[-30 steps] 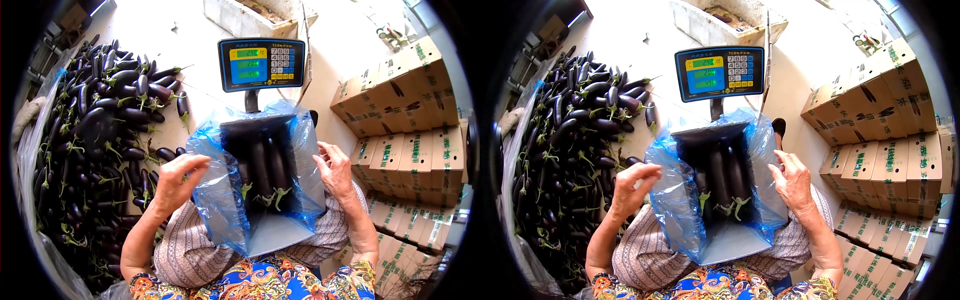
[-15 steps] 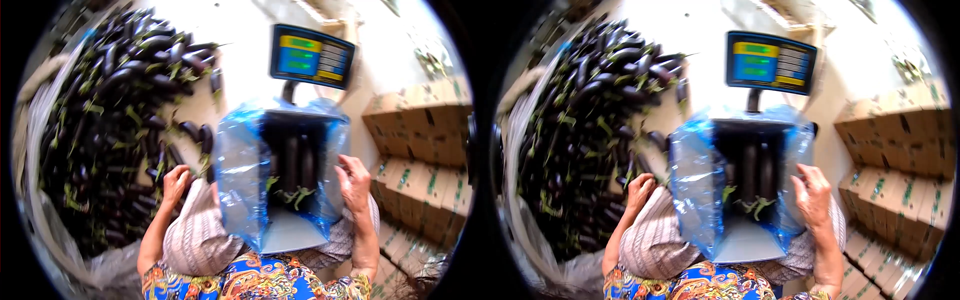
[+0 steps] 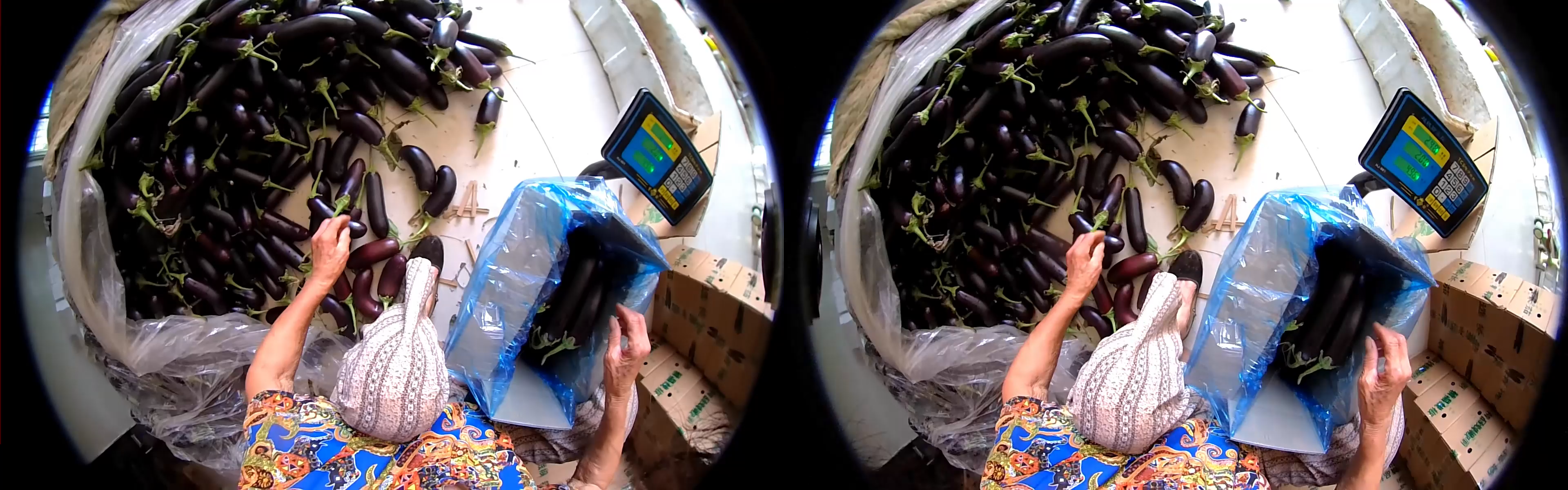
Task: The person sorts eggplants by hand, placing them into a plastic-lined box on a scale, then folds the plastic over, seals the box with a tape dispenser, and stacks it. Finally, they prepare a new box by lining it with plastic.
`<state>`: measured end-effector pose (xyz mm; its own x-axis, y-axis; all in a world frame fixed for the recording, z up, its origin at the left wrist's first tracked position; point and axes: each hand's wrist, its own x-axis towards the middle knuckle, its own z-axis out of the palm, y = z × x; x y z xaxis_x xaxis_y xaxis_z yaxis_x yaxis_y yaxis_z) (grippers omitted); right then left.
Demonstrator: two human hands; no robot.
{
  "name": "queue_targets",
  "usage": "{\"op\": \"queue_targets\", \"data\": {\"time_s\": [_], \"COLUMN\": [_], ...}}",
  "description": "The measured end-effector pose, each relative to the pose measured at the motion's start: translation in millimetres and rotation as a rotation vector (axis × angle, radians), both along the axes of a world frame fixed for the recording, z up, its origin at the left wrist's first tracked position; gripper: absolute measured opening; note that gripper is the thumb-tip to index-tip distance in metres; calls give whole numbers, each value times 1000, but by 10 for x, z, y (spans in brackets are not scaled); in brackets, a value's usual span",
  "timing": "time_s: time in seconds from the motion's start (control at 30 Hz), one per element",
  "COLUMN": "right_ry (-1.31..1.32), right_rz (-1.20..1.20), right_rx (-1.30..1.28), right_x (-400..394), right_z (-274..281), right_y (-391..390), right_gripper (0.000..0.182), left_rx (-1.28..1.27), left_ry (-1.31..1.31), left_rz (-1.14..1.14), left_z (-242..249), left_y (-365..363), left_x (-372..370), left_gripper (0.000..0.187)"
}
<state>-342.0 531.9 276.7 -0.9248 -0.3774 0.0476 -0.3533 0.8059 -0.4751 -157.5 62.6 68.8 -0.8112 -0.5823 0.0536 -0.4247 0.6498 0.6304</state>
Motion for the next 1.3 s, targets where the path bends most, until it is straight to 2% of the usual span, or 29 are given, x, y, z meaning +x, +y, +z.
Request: {"op": "queue_targets", "data": {"time_s": [0.03,0.1,0.13,0.17,0.27,0.37,0.43,0.57,0.6,0.67,0.7,0.77,0.83,0.97,1.03,1.1,1.13,1.17,1.2,1.23,1.27,1.3], "right_ry": [1,-45,-30,-42,-34,-51,-45,-130,-168,-213,-235,-340,-391,-459,-484,-481,-511,-681,-721,-757,-748,-625], "right_rz": [10,-11,-4,1,-58,-100,-103,-130,-142,-115,-88,-79,-16,109,175,247,288,256,221,190,105,43], "right_rx": [6,-37,-39,-60,-60,-19,-71,-98,-120,-147,-166,-235,-279,-405,-500,-599,-657,-828,-915,-1005,-866,-771], "right_x": [-9,-17,-26,-44,-24,39,86,186,188,205,189,195,196,155,60,-59,-138,-194,-224,-249,-283,-251], "right_z": [9,58,45,80,171,249,202,146,156,107,73,85,73,134,165,210,260,330,398,478,619,587], "right_y": [-46,-199,-229,-279,-269,-119,-19,95,80,84,58,-69,-207,-529,-710,-936,-1036,-1111,-1134,-1133,-1027,-901], "right_gripper": [18,19,19,18,19,19,20,21,20,19,19,19,18,21,36,63,70,70,68,67,67,71], "left_rx": [-26,-299,-217,-297,-398,-249,-136,134,641,1241,1492,1623,1567,1560,1449,1392,1401,1405,1365,1318,1162,1003], "left_ry": [4,-169,-325,-468,-635,-728,-634,-484,-442,-263,-70,75,39,55,67,82,44,10,7,56,-39,-128], "left_rz": [-45,-157,-197,-189,-155,11,91,-37,78,61,24,13,-160,-346,-422,-563,-669,-777,-920,-936,-916,-891], "left_z": [-65,-191,-333,-475,-985,-993,-1015,-825,-443,-111,182,676,893,1356,1600,1881,2026,2107,2101,2089,2188,2295], "left_y": [-8,-19,-49,-32,-111,7,14,-95,18,41,225,443,421,670,878,1113,1205,1298,1430,1569,1587,1597], "left_x": [-94,-310,-433,-556,-781,-958,-964,-768,-743,-594,-577,-604,-665,-911,-1097,-1321,-1418,-1500,-1576,-1635,-1664,-1683], "left_gripper": [25,37,52,61,81,91,93,84,75,59,53,53,56,74,84,90,87,85,88,91,91,91]}}
